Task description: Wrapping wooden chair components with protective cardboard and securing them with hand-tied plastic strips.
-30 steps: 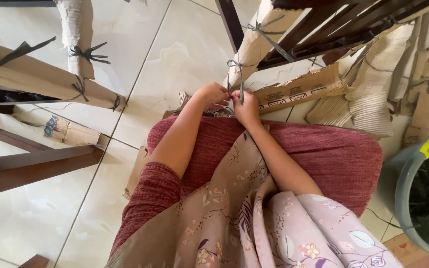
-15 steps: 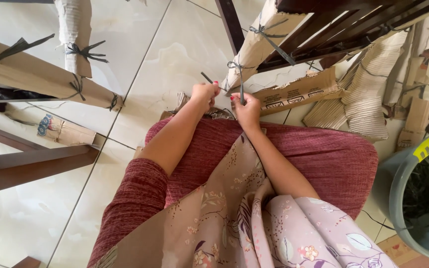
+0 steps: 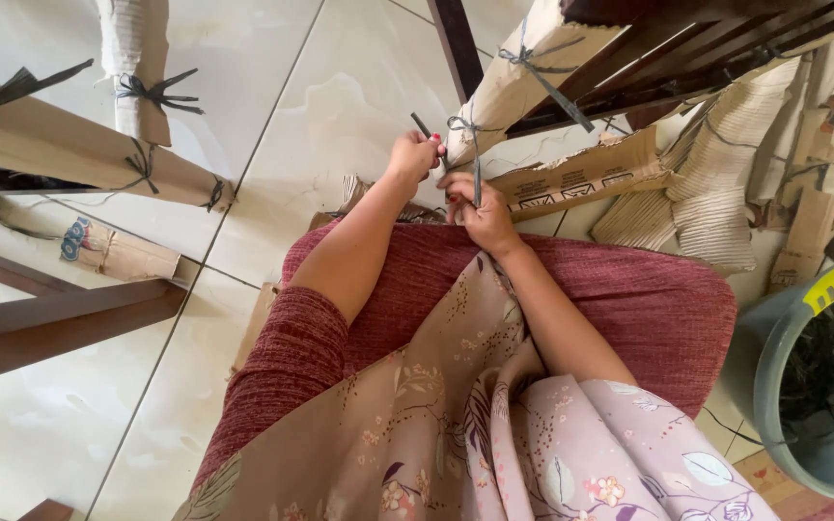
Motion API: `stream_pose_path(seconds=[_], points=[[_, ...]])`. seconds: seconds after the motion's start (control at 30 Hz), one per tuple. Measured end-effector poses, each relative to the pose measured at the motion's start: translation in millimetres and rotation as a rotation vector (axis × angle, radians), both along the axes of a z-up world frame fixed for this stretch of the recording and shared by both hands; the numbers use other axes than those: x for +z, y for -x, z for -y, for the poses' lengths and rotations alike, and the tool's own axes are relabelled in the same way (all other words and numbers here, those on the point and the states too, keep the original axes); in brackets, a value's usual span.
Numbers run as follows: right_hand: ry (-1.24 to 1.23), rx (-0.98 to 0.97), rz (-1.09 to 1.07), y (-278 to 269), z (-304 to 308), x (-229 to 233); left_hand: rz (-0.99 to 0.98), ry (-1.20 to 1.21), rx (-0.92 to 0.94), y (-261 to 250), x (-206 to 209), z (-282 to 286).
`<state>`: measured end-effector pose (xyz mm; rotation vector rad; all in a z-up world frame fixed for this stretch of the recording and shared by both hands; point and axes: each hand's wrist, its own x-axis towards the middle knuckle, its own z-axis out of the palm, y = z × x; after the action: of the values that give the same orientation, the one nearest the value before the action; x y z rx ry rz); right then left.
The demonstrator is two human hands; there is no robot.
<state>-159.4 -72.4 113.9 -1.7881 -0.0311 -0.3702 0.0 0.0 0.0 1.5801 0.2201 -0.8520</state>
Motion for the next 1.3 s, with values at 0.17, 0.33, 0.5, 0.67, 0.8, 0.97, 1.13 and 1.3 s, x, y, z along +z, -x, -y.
stream_pose_path(seconds=[0.17,0.33,0.5,0.67,0.8,0.97,1.13,1.3], points=[[0.446,-0.055,-0.141,12.9,32.8,-22.0,0.116,0.036,0.116,-4.0,34.7,-4.8],[0.742,-0.047,-0.350,4.9,44.9,-13.3,0.199,-0.009,0.066,-9.4,57.3,-23.1],[0.836,-0.090,-0.310,7.6,41.8,-17.8,0.484,-0.280,-0.480,-10.9,61.0,-35.0],[0.835,-0.089,-0.334,7.9,41.2,-7.1,0.454,-0.258,-0.585,3.9,116.3,-45.1],[0.762,-0.111,-0.297,10.1,40.6,-17.0,0.397,-0.234,-0.643,8.9,134.6,-45.5],[0.755,-0.131,-0.278,12.1,31.8,-2.3,0.211,-0.233,-0.676,6.3,160.2,-39.4],[0.675,-0.123,-0.336,12.8,26.9,23.9,-0.146,-0.044,-0.602,2.0,156.1,-37.7],[0.488,-0.126,-0.227,13.8,29.5,15.5,0.273,-0.418,-0.695,-4.7,82.9,-33.6]])
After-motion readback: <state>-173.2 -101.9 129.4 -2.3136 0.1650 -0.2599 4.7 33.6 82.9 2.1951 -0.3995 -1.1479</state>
